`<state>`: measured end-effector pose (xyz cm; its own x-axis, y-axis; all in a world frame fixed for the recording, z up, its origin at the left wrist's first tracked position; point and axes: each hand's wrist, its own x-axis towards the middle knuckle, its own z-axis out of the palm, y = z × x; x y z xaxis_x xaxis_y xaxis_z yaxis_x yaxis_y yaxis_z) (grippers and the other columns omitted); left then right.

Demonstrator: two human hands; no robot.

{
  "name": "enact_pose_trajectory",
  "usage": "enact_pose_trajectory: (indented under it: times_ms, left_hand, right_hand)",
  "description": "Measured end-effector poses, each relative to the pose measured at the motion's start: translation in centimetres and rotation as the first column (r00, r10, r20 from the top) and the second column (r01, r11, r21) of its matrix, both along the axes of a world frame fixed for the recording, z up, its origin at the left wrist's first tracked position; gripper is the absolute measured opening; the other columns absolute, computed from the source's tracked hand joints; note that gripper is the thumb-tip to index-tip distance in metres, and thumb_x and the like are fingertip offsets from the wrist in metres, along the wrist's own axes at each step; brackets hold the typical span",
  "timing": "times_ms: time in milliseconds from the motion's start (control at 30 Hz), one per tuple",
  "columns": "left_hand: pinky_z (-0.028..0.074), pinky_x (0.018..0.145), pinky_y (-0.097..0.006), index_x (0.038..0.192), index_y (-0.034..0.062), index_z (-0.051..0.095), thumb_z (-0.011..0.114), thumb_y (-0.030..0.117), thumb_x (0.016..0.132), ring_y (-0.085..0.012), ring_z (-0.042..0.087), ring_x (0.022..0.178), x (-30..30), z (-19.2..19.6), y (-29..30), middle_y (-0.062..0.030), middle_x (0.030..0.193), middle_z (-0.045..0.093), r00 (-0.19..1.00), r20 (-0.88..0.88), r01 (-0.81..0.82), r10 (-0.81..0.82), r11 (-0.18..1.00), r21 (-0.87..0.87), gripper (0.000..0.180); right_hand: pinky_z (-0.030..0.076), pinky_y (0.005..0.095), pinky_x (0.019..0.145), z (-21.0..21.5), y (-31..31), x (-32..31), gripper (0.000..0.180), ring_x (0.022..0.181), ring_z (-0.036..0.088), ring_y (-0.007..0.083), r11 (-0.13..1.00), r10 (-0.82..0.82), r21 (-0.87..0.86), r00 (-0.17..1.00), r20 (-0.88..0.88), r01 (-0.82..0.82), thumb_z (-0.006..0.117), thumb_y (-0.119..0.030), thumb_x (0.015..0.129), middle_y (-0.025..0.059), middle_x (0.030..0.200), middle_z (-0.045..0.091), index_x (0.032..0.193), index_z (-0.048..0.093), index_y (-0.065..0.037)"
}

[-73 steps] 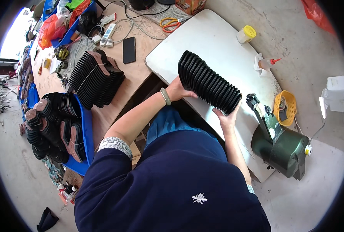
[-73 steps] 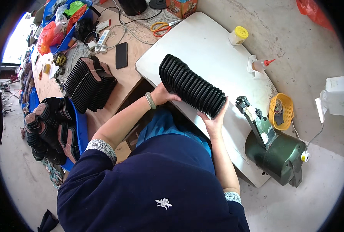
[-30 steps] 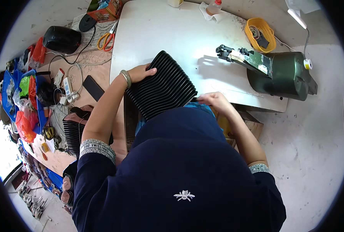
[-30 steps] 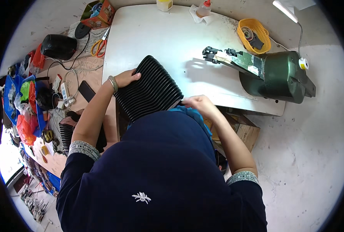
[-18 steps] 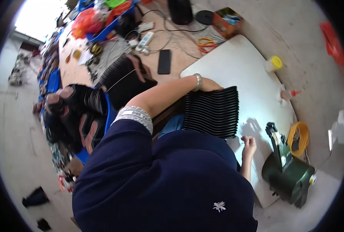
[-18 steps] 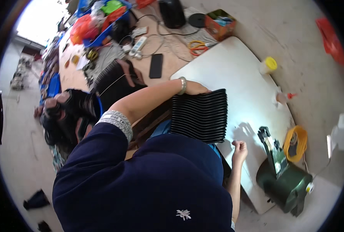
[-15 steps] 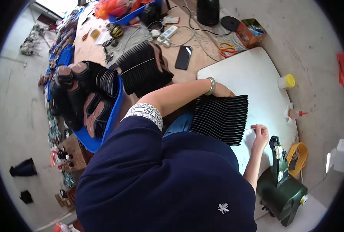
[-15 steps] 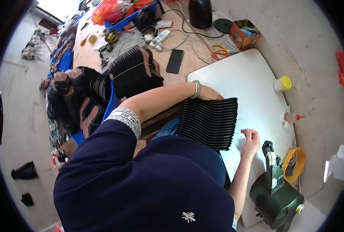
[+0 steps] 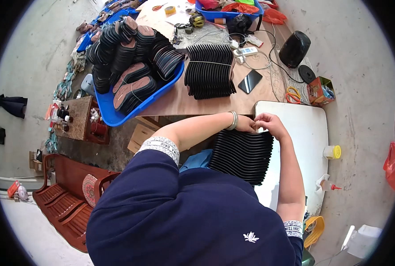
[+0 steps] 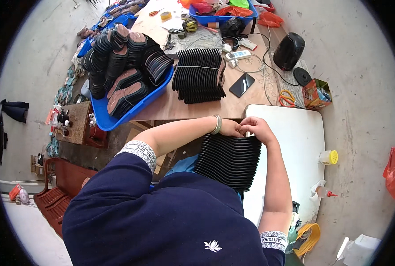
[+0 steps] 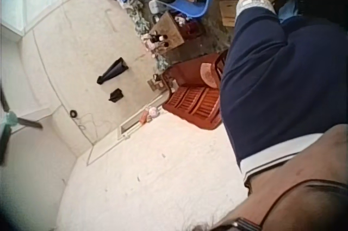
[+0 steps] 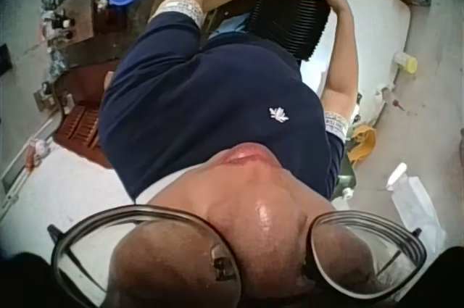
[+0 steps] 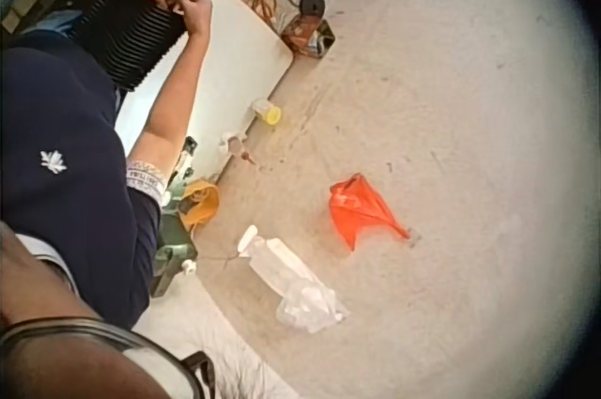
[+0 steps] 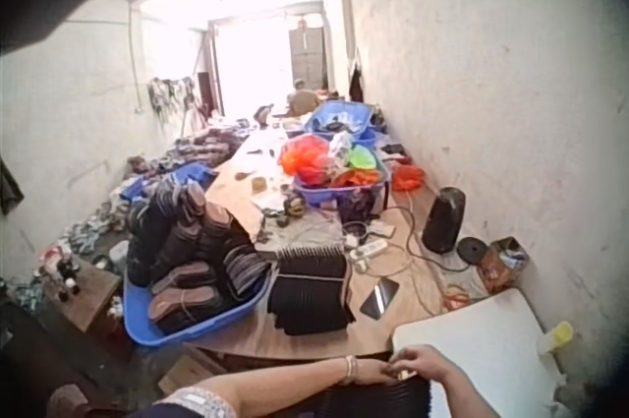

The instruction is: The person attaches insole liners into shoe soles by hand, then gathers and aligns the assembled soles into a stack.

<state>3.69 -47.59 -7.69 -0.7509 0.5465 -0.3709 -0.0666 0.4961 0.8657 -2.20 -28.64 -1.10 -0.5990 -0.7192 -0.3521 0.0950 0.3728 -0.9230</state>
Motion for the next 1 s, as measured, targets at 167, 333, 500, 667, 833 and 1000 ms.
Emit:
enact_pose_trajectory:
  times_ms: [167,333,500,667,833,1000]
  left_hand:
    - [0.044,0.075,-0.029,0.09,0.0105,0.063,0.06,0.032,0.095,-0.0136,0.049,0.073,0.8,1.0,-0.7,0.0034,0.079,0.058,0.998,0.067,-0.02,0.02,1.0,-0.003,0.022]
    - [0.043,0.073,-0.028,0.087,0.0119,0.064,0.059,0.032,0.096,-0.0125,0.048,0.072,-0.6,0.9,-0.7,0.0048,0.079,0.058,1.0,0.001,0.03,-0.03,0.999,-0.032,0.022]
    - [0.045,0.077,-0.031,0.092,0.0114,0.067,0.059,0.039,0.095,-0.0152,0.052,0.076,-2.6,0.9,-0.1,0.0028,0.083,0.063,0.993,-0.095,0.055,-0.065,0.993,-0.108,0.029]
    - [0.046,0.083,-0.036,0.098,0.0094,0.07,0.055,0.046,0.094,-0.0202,0.058,0.084,-2.4,1.8,-2.8,-0.0023,0.093,0.07,0.996,-0.083,0.021,-0.034,0.988,-0.153,0.04]
    - [0.045,0.085,-0.036,0.098,0.0071,0.069,0.051,0.044,0.096,-0.0215,0.057,0.085,-2.3,4.5,-3.1,-0.0023,0.094,0.069,0.972,-0.228,-0.028,-0.059,0.932,-0.361,0.041]
    - [0.046,0.086,-0.036,0.102,0.007,0.067,0.05,0.042,0.096,-0.0234,0.057,0.088,-2.1,4.4,-1.6,-0.0039,0.098,0.068,0.953,-0.251,0.071,-0.17,0.93,-0.36,0.039]
  right_hand:
    - [0.05,0.0231,0.065,5.4,0.3,0.1,0.028,0.066,0.06,0.0135,0.989,-0.019,0.145,0.997,0.079,0.007,0.068,-0.005,0.078,0.0088,0.082,0.069,0.105,0.067,0.003]
    - [0.05,0.0271,0.06,7.1,1.7,-0.7,0.056,0.075,0.062,0.0182,0.827,0.284,0.55,0.931,-0.229,-0.117,0.072,-0.013,0.076,0.0137,0.094,0.066,0.127,0.053,0.0]
    - [0.045,0.03,0.055,3.8,5.5,0.3,0.119,0.08,0.056,0.0263,0.876,0.133,0.456,0.988,0.083,-0.156,0.083,-0.031,0.062,0.0229,0.117,0.059,0.156,0.014,-0.013]
    - [0.033,0.0222,0.048,-3.3,11.6,11.4,0.131,0.068,0.05,0.0169,0.969,-0.242,0.033,0.912,0.331,0.245,0.09,-0.046,0.055,0.0227,0.117,0.058,0.157,0.013,-0.015]
    - [0.044,0.027,0.064,-9.6,12.5,17.7,0.103,0.086,0.055,0.0206,0.884,-0.345,-0.196,0.876,0.338,0.424,0.081,-0.028,0.076,0.021,0.127,0.055,0.156,0.017,-0.013]
    - [0.047,0.0331,0.084,-9.8,13.8,21.7,0.088,0.107,0.057,0.0279,0.768,-0.404,-0.33,0.816,0.414,0.548,0.071,-0.016,0.084,0.0209,0.135,0.051,0.155,0.019,-0.013]
